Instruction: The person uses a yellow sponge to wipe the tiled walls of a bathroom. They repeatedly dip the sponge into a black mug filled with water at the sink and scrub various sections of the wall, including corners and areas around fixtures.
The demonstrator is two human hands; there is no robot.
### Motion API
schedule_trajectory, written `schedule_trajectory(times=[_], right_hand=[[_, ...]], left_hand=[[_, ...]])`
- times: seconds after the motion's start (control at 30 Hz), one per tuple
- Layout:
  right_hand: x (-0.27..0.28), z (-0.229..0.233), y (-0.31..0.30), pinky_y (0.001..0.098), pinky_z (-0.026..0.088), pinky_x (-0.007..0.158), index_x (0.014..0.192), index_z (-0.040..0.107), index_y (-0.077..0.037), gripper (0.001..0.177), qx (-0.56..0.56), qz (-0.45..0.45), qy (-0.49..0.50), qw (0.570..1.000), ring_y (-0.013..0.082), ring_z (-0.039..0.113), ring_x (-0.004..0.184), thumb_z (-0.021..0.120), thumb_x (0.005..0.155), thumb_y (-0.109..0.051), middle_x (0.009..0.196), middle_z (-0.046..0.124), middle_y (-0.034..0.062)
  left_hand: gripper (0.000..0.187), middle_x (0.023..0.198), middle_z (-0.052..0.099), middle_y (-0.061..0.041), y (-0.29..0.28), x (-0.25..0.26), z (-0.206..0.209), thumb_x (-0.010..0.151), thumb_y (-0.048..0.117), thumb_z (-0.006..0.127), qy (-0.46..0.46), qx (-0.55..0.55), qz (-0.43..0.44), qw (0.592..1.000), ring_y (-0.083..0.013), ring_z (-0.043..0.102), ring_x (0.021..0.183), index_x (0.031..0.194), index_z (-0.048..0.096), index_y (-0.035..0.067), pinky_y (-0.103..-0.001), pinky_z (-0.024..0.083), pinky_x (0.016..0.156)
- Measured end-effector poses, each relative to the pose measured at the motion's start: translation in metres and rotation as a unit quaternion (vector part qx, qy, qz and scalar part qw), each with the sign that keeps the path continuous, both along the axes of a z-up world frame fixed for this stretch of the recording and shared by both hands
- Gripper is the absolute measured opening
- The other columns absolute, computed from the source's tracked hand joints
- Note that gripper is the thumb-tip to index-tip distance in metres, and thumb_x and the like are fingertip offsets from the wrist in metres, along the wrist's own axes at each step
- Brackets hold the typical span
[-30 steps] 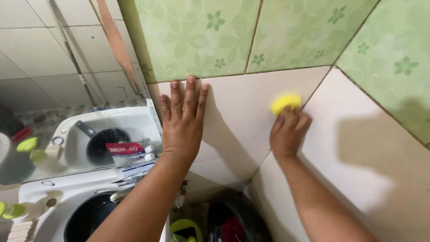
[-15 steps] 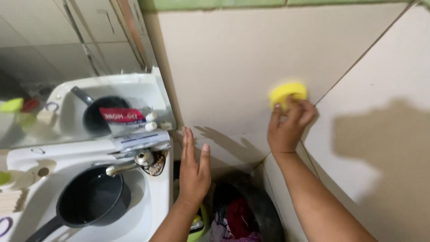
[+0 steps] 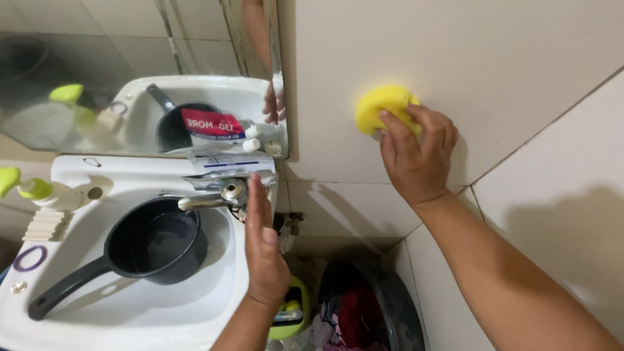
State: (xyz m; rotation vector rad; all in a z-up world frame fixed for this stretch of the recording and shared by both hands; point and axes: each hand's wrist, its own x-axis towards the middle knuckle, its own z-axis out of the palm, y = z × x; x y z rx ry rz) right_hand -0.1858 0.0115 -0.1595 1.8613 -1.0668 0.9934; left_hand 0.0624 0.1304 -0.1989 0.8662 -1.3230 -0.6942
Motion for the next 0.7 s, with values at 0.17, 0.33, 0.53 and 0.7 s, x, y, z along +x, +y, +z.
schedule_trajectory(times=[0.17,0.33,0.53,0.7], right_hand=[[-0.002,-0.047,-0.016,0.0437,0.043,0.104,0.141,0.063,-0.025,0.049,0.010,0.031,0.052,0.998,0.0273,0.050,0.123,0.079,0.097,-0.011,0.131,0.050,0.0066],[-0.008,-0.102,-0.014,0.0414,0.042,0.097,0.135,0.068,-0.026,0.042,0.073,0.071,0.141,0.985,0.0241,0.051,0.120,0.074,0.094,-0.016,0.130,0.052,0.0015],[0.007,-0.077,-0.004,0.0402,0.040,0.097,0.135,0.069,-0.026,0.044,0.094,0.065,0.199,0.973,0.0204,0.053,0.119,0.069,0.092,-0.015,0.130,0.055,-0.0020],[0.031,-0.028,-0.002,0.0420,0.037,0.098,0.141,0.063,-0.028,0.043,0.027,0.046,0.080,0.995,0.0229,0.051,0.120,0.073,0.101,-0.015,0.129,0.053,0.0008]], left_hand=[[0.092,0.177,0.013,-0.020,-0.005,0.006,-0.007,0.106,0.060,0.040,0.113,-0.008,-0.034,0.993,-0.0316,0.012,0.166,0.167,0.009,-0.001,-0.044,0.009,0.135],[0.092,0.177,0.014,-0.019,-0.003,0.009,-0.021,0.106,0.061,0.041,0.096,-0.007,-0.032,0.995,-0.0314,0.012,0.167,0.167,0.011,-0.002,-0.044,0.008,0.136],[0.091,0.173,0.027,-0.025,-0.004,0.020,-0.022,0.107,0.062,0.038,0.014,-0.009,-0.058,0.998,-0.0333,0.025,0.165,0.167,0.015,-0.003,-0.044,0.016,0.135],[0.079,0.155,0.054,-0.027,-0.018,0.034,-0.028,0.107,0.057,0.040,-0.015,0.045,-0.116,0.992,-0.0362,0.048,0.152,0.155,0.042,-0.006,-0.043,0.030,0.128]])
